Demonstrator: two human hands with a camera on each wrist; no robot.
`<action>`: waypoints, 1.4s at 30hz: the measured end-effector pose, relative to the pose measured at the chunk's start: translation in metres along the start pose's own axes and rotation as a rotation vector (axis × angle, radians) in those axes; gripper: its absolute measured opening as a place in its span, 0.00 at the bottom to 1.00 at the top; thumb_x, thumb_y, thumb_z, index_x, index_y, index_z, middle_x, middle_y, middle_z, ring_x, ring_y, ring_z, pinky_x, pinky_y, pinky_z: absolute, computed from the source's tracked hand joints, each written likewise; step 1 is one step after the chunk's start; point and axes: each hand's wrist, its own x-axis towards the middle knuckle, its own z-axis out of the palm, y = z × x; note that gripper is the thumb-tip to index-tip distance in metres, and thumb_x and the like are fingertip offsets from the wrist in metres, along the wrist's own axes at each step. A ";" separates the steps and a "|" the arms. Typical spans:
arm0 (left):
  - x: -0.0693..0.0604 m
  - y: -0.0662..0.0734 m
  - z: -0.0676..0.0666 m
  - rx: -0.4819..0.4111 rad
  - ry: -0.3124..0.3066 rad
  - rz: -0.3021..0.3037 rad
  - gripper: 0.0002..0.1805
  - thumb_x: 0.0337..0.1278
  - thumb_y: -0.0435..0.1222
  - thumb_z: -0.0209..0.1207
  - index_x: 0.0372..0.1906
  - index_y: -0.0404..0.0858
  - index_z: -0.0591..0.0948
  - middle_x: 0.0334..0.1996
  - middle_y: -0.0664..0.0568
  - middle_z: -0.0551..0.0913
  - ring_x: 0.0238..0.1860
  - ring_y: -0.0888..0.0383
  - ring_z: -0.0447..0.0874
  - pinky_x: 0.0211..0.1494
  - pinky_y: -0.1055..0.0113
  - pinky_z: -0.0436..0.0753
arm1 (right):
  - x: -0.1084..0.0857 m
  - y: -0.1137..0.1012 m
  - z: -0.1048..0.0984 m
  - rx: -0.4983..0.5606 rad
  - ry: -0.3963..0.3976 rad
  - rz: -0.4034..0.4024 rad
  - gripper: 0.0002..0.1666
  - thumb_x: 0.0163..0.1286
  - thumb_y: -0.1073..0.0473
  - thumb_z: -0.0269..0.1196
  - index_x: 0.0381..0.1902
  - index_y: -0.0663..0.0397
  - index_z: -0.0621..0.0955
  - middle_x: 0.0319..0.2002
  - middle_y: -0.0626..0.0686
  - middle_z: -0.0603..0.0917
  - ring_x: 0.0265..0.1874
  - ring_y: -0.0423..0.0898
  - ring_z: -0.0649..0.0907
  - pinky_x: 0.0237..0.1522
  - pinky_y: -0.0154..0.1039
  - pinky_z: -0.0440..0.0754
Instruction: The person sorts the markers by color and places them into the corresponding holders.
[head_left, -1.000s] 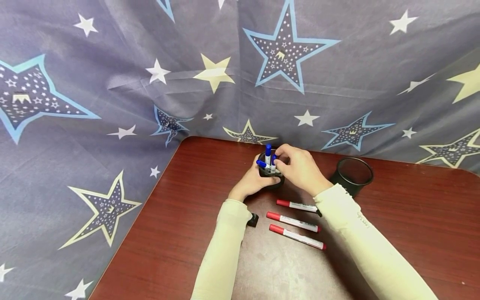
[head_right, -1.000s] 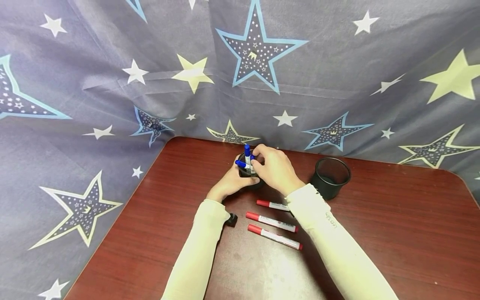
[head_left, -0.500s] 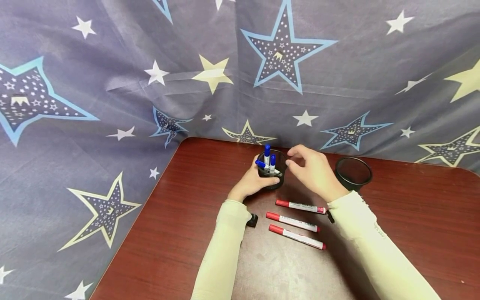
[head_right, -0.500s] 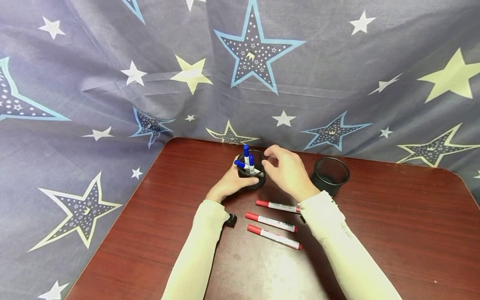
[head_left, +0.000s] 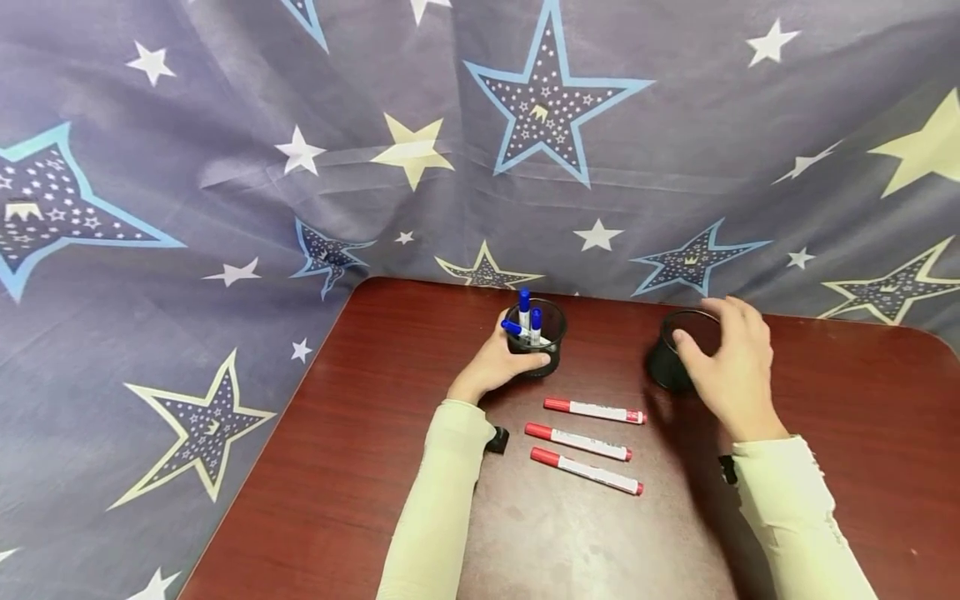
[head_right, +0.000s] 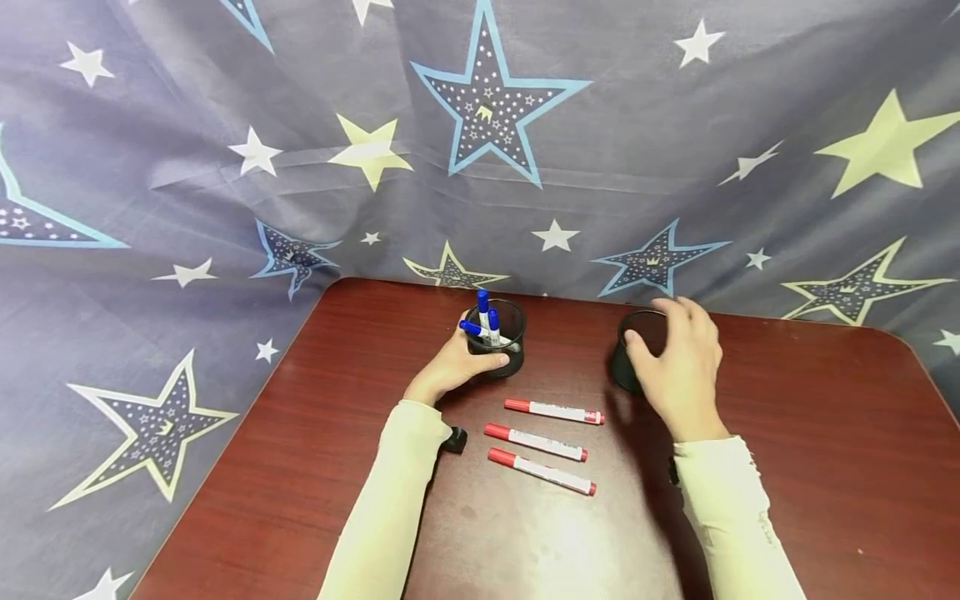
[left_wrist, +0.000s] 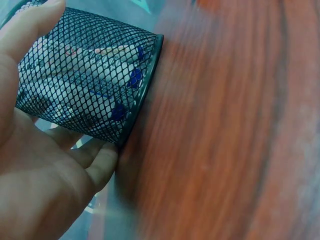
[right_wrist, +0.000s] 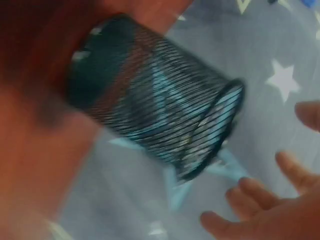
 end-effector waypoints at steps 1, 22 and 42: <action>0.000 0.000 0.000 0.000 0.002 -0.001 0.56 0.49 0.44 0.76 0.78 0.51 0.53 0.64 0.44 0.75 0.67 0.48 0.70 0.69 0.48 0.66 | -0.002 0.007 -0.004 0.018 -0.020 0.047 0.36 0.63 0.58 0.70 0.67 0.64 0.72 0.65 0.70 0.69 0.65 0.70 0.65 0.63 0.68 0.59; 0.003 0.005 0.000 -0.021 -0.026 -0.018 0.55 0.48 0.47 0.76 0.77 0.50 0.55 0.65 0.44 0.73 0.68 0.49 0.68 0.71 0.46 0.63 | -0.016 0.081 0.000 0.379 -0.420 0.343 0.59 0.65 0.56 0.73 0.79 0.59 0.47 0.71 0.69 0.62 0.69 0.63 0.63 0.65 0.56 0.61; -0.004 0.006 -0.007 -0.151 -0.060 -0.034 0.57 0.52 0.35 0.73 0.79 0.46 0.48 0.70 0.41 0.66 0.71 0.48 0.62 0.73 0.48 0.59 | -0.009 0.088 0.014 0.477 -0.444 0.352 0.51 0.62 0.58 0.75 0.73 0.58 0.57 0.58 0.68 0.72 0.25 0.53 0.81 0.25 0.45 0.82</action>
